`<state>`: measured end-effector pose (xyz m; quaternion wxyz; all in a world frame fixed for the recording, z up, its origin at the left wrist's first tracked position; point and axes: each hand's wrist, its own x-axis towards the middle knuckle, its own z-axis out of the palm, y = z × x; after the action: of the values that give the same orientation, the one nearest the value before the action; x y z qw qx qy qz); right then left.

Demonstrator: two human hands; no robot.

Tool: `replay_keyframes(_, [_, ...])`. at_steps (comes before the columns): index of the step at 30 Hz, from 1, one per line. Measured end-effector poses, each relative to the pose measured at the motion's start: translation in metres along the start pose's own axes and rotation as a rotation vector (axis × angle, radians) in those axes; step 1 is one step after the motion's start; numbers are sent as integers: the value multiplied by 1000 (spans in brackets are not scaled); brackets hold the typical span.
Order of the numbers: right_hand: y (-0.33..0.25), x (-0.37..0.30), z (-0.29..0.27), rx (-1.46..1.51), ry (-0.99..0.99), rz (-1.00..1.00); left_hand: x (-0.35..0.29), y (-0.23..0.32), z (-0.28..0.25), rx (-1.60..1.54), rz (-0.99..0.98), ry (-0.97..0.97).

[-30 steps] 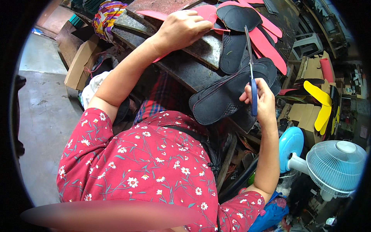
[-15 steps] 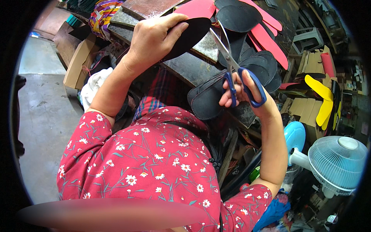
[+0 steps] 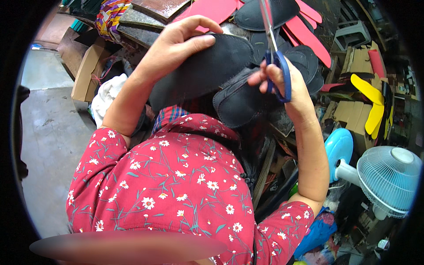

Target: The person uses scissors to cut black and pink insole-shaped materials on a workbench. They repeatedly pick up a black insole, align it with a pink insole, and trim the pink material to match the black shape. The person stacks the trimmed pieces on the table.

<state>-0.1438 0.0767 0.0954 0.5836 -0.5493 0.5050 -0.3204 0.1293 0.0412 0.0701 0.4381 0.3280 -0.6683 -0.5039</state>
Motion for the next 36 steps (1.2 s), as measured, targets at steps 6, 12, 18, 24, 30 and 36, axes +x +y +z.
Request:
replay_keyframes(6, [0,-11,27,63,246,-113,-16,4,46,643,370,115])
replay_keyframes(12, [15,-17,13,58,288,-207,-25,12,51,919,391,-1])
replay_keyframes(18, [24,-54,-29,-661,370,-131,-20,2,19,858,341,84])
replay_keyframes(24, [29,-86,-30,-1106,377,-180,-21,1,14,835,294,88])
replay_keyframes(30, [18,-90,-22,-1476,441,-379,-23,9,21,920,342,60])
replay_keyframes(36, [13,-91,-21,-1546,409,-401,-26,13,23,957,356,56])
